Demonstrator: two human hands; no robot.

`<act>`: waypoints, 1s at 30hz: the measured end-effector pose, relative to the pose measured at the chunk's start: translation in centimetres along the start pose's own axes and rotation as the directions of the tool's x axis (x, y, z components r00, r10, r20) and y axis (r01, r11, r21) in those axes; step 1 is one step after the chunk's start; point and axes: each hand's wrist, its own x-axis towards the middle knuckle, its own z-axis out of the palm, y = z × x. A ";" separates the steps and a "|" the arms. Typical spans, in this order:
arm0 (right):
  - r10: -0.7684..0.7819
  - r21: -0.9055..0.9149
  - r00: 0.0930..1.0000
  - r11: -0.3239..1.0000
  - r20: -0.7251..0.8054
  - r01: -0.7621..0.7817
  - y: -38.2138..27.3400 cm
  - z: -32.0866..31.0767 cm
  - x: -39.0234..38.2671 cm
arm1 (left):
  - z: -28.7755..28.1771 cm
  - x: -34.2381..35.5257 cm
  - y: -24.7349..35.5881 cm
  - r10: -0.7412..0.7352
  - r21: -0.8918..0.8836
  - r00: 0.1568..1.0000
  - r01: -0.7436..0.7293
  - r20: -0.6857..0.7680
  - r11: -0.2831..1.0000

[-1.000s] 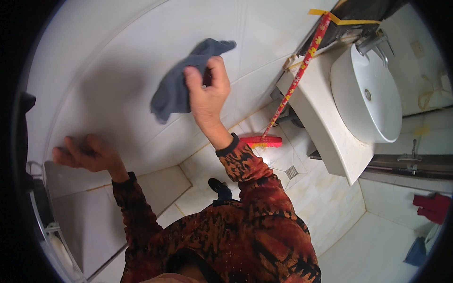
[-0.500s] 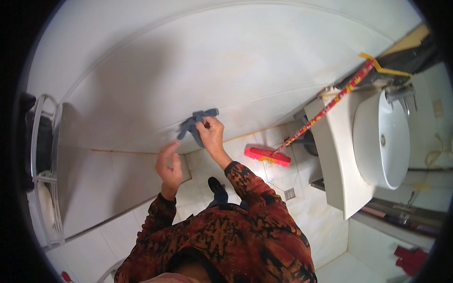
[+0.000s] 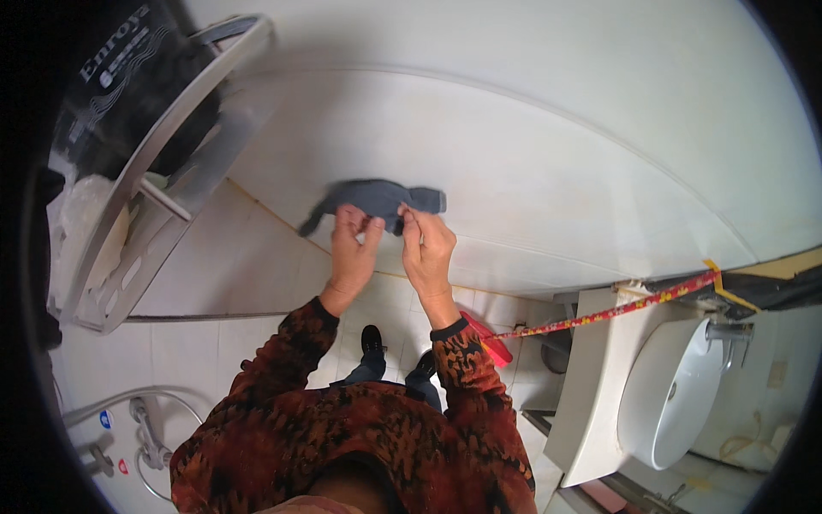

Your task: The person wipes the bathroom walls, sink, and shower area using a gray cloth. They move around the room to reach different surfaces, including the wall-mounted shelf and the shower glass door.

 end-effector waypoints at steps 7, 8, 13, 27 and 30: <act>0.201 -0.049 0.961 0.980 0.191 -0.195 1.8 2.0 -2.7 | -1.5 -0.9 -1.5 -0.187 0.160 0.979 0.197 -0.076 0.967; 0.128 -0.005 0.972 0.992 0.196 -0.130 0.7 2.3 -1.9 | -2.0 -0.2 -0.6 -0.115 0.191 0.984 0.140 -0.138 0.971; -0.172 0.156 0.960 0.978 0.220 0.140 -5.7 5.7 3.9 | -6.7 5.7 3.0 0.563 0.552 0.761 -0.331 -0.323 0.765; -0.006 -0.136 0.843 0.986 0.537 0.094 1.5 11.1 -5.0 | -12.0 0.2 -19.9 -0.109 0.251 0.841 0.278 -0.529 0.927; 0.085 -0.163 0.837 0.987 0.541 0.005 7.6 10.3 -8.4 | -9.4 -1.4 -21.6 -0.261 0.223 0.860 0.386 -0.439 0.895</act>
